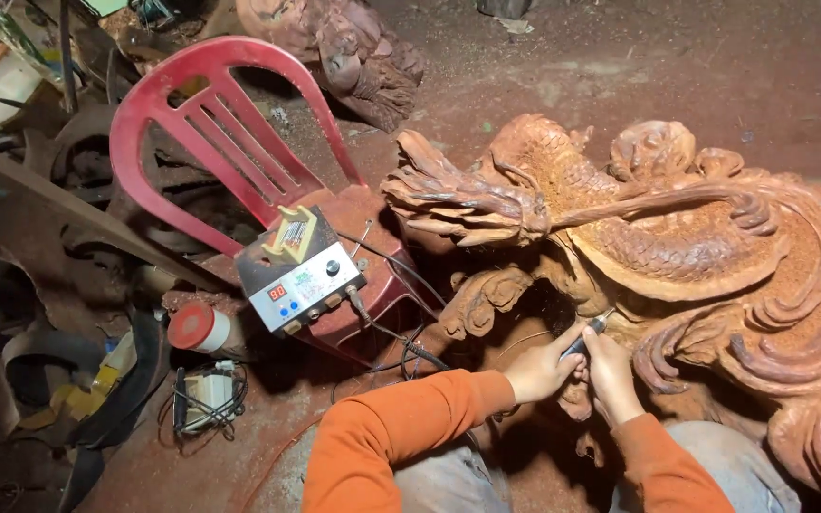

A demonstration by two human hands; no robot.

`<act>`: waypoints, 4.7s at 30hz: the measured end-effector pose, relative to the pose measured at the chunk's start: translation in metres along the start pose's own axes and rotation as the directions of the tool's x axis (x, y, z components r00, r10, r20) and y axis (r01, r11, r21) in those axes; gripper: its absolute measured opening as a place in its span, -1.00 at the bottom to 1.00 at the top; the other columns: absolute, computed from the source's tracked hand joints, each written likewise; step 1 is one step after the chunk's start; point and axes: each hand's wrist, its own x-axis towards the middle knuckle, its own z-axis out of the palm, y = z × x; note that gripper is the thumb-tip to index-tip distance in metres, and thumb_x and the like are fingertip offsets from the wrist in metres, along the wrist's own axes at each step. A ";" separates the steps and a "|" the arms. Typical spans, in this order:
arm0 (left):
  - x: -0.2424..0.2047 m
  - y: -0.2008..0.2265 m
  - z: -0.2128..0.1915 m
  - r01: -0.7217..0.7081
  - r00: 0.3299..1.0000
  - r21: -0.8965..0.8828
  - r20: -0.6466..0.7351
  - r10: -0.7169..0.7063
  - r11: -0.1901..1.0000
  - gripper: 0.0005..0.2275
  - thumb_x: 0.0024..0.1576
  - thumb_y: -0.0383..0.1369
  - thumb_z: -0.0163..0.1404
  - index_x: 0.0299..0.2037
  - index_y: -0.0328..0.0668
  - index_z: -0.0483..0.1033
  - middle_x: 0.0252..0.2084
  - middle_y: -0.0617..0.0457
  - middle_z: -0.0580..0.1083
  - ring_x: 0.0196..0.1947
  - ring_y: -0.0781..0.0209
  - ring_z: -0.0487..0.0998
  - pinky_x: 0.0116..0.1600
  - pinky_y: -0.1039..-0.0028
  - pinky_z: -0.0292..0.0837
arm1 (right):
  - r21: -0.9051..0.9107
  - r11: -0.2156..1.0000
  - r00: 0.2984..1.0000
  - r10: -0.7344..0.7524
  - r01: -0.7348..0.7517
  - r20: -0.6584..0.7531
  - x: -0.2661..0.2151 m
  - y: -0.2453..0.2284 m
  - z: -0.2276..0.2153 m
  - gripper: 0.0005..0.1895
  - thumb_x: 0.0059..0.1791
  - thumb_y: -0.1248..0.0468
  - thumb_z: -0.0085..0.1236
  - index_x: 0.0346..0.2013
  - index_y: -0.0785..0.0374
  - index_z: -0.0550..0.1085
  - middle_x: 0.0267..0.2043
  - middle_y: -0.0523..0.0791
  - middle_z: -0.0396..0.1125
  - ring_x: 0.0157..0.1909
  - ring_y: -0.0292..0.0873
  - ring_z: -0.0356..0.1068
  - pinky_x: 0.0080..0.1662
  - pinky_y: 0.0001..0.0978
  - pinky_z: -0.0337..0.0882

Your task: Using a rotary power tool to carve intricate details and textures into a large wooden dragon sculpture.

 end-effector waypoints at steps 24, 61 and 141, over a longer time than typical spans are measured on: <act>-0.003 0.028 -0.020 0.047 0.995 -0.017 0.093 -0.045 0.999 -0.48 0.30 -0.15 -0.32 0.48 0.46 -0.15 0.04 -0.56 0.45 0.17 -0.44 0.43 0.31 -0.04 0.32 | 0.100 0.994 0.998 0.048 -0.043 -0.048 -0.003 -0.005 0.005 -0.66 0.10 0.00 0.11 -0.18 0.24 0.43 -0.44 -0.17 0.27 -0.58 -0.29 0.37 -0.54 -0.49 0.51; 0.000 0.010 -0.019 0.062 0.994 0.013 0.093 -0.063 0.998 -0.47 0.29 -0.18 -0.28 0.48 0.39 -0.11 0.18 -0.43 0.41 0.18 -0.43 0.41 0.30 -0.06 0.32 | 0.018 0.998 0.989 0.049 -0.052 0.139 0.002 -0.002 0.002 -0.60 0.10 0.00 0.06 -0.26 0.34 0.45 -0.72 0.00 0.30 -0.77 -0.25 0.33 -0.68 -0.51 0.36; -0.018 0.028 -0.030 0.142 0.981 0.044 0.130 -0.147 0.989 -0.47 0.29 -0.16 -0.27 0.49 0.38 -0.10 0.14 -0.46 0.42 0.21 -0.37 0.41 0.32 0.00 0.31 | 0.087 0.960 0.946 0.243 -0.266 0.213 -0.025 -0.030 0.002 -0.50 0.07 0.05 0.15 -0.01 0.50 0.38 -0.26 0.03 0.29 -0.65 -0.33 0.36 -0.59 -0.43 0.56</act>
